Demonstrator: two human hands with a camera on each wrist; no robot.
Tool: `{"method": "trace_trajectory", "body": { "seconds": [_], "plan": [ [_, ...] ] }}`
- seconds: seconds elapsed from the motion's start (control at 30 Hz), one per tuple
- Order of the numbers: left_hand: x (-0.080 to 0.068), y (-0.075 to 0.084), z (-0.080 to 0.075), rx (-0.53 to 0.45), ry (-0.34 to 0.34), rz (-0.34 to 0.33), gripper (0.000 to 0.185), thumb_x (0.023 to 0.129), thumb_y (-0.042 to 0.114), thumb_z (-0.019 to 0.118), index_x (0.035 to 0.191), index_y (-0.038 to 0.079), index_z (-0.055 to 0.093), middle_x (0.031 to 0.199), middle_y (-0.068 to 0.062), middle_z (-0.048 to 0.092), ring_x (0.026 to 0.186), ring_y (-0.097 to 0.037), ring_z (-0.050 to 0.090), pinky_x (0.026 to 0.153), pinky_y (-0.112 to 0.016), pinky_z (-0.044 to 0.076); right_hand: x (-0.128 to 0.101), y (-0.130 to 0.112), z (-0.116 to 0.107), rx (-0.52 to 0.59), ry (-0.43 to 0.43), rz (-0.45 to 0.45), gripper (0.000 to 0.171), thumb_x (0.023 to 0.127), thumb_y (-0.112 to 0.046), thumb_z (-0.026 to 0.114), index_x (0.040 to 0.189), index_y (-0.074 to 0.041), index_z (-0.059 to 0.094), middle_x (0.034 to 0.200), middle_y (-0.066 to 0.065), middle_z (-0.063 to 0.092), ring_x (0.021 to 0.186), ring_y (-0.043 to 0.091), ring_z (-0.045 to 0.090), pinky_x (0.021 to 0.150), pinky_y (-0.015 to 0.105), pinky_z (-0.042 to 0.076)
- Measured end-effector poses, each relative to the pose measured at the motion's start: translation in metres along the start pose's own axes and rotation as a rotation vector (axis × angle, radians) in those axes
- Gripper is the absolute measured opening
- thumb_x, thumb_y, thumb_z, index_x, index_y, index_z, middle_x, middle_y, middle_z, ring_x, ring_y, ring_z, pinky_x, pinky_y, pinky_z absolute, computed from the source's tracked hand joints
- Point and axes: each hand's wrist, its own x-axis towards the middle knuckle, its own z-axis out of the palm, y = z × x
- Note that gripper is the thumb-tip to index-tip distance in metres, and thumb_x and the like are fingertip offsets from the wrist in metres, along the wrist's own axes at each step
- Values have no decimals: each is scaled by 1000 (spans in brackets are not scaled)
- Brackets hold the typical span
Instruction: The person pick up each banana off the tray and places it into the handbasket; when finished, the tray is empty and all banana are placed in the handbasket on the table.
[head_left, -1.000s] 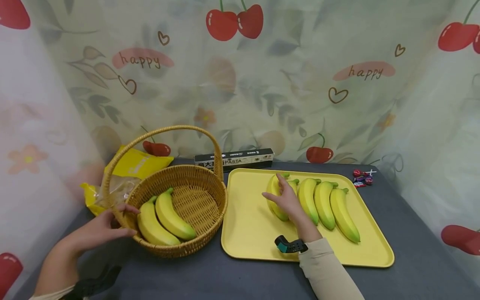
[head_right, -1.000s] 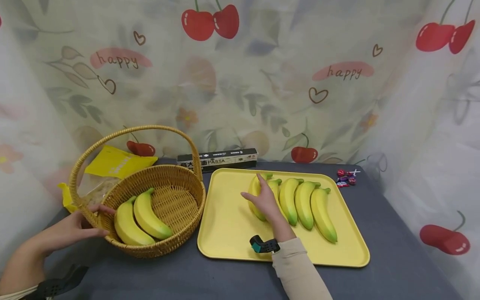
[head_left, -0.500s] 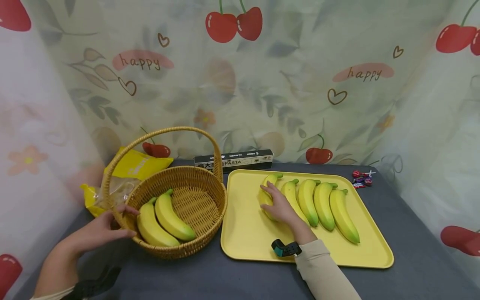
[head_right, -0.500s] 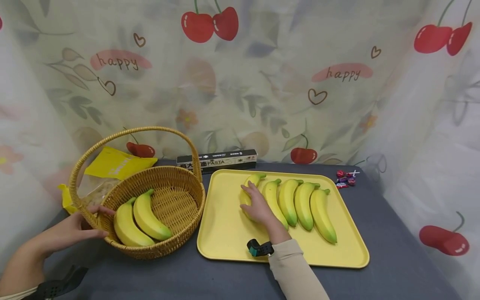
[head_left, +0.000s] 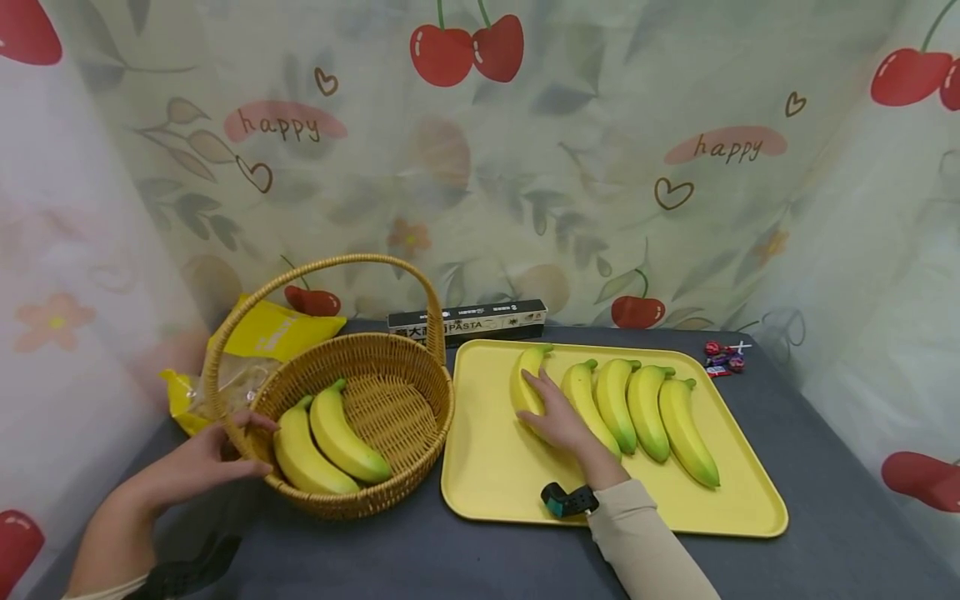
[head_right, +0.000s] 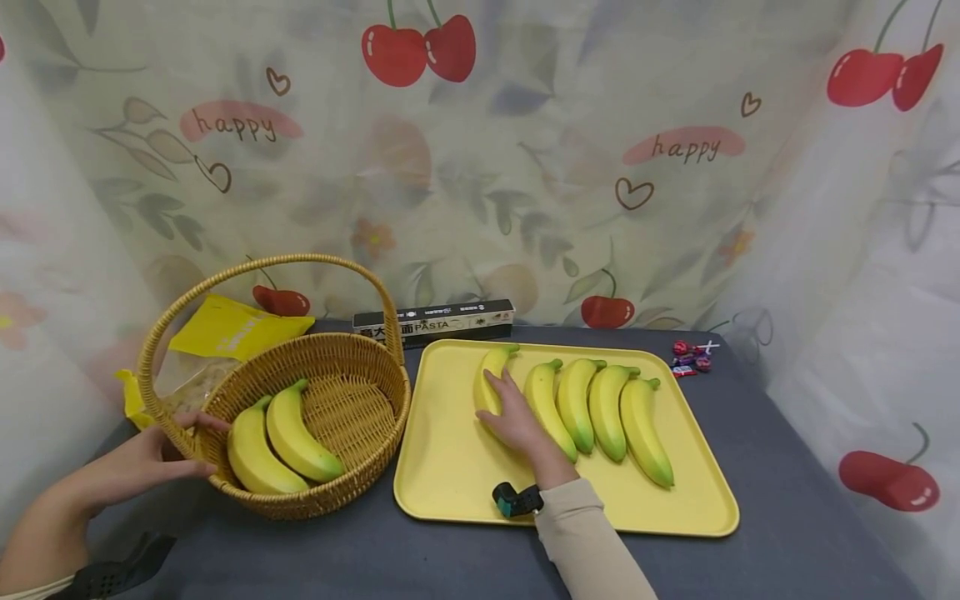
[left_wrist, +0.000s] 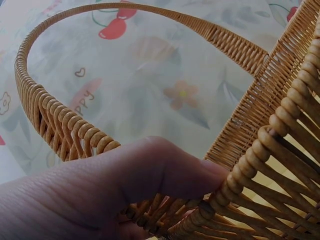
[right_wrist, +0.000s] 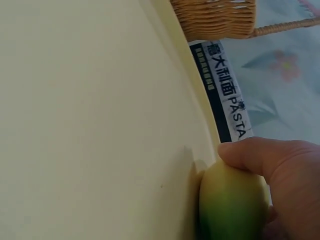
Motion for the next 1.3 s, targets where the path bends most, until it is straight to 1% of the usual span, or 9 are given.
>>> {"method": "trace_trajectory", "body": {
  "seconds": [0.13, 0.3, 0.4, 0.57, 0.73, 0.83, 0.93, 1.1, 1.3],
  "plan": [
    [-1, 2, 0, 0, 8, -17, 44, 90, 11, 59, 125, -9, 41, 123, -29, 46, 86, 3, 55, 70, -24, 48, 0, -2, 2, -12, 7, -12, 61, 87, -4, 62, 142, -1, 36, 147, 30, 25, 137, 44, 22, 109, 55, 22],
    [0, 1, -1, 15, 13, 6, 44, 90, 9, 59, 125, -10, 41, 121, -28, 47, 86, 3, 55, 69, -23, 48, 2, -9, -3, 34, 35, 45, 60, 83, -2, 63, 139, -2, 42, 145, 23, 36, 136, 37, 31, 106, 48, 31],
    [0, -1, -1, 13, 10, 12, 43, 90, 9, 59, 125, -10, 41, 121, -26, 48, 86, 3, 55, 69, -23, 48, 2, -12, -8, 71, 42, 85, 61, 81, -2, 64, 139, -4, 43, 145, 19, 39, 135, 32, 34, 103, 44, 37],
    [-1, -2, 0, 1, 2, 20, 43, 90, 8, 58, 125, -11, 40, 121, -27, 48, 86, 2, 56, 69, -24, 49, 2, -18, -17, 114, 70, 88, 60, 81, -4, 65, 138, -5, 44, 143, 17, 41, 134, 30, 36, 102, 43, 38],
    [0, -1, 0, -13, -6, 22, 43, 91, 8, 58, 125, -11, 40, 120, -26, 48, 86, 1, 56, 69, -24, 49, -5, -25, -26, 114, 61, 63, 59, 81, -8, 67, 137, -8, 47, 142, 14, 43, 127, 30, 45, 90, 37, 46],
    [0, -2, 0, -23, -9, 30, 43, 91, 7, 58, 125, -11, 40, 117, -21, 49, 86, 1, 56, 69, -24, 49, -11, -31, -30, 118, 42, 36, 58, 81, -10, 69, 136, -10, 49, 142, 12, 44, 125, 29, 47, 85, 33, 45],
    [1, -2, 0, -24, -11, 34, 42, 91, 7, 58, 125, -12, 40, 116, -20, 49, 86, 1, 56, 69, -24, 49, -19, -37, -35, 128, 7, 1, 57, 82, -11, 69, 136, -10, 49, 143, 11, 43, 129, 29, 44, 87, 34, 44],
    [1, -2, 0, -20, -8, 18, 43, 91, 8, 58, 125, -11, 40, 121, -26, 46, 87, 2, 55, 70, -23, 49, -34, -49, -44, 130, -52, -70, 57, 84, -14, 68, 137, -11, 48, 144, 10, 42, 131, 28, 41, 91, 37, 44],
    [0, 0, 0, -21, -8, 3, 45, 91, 10, 58, 127, -10, 40, 124, -29, 43, 86, 2, 55, 70, -24, 48, -52, -59, -52, 82, -98, -153, 56, 85, -19, 69, 136, -10, 49, 142, 13, 44, 128, 30, 46, 87, 27, 45]
  ]
}}
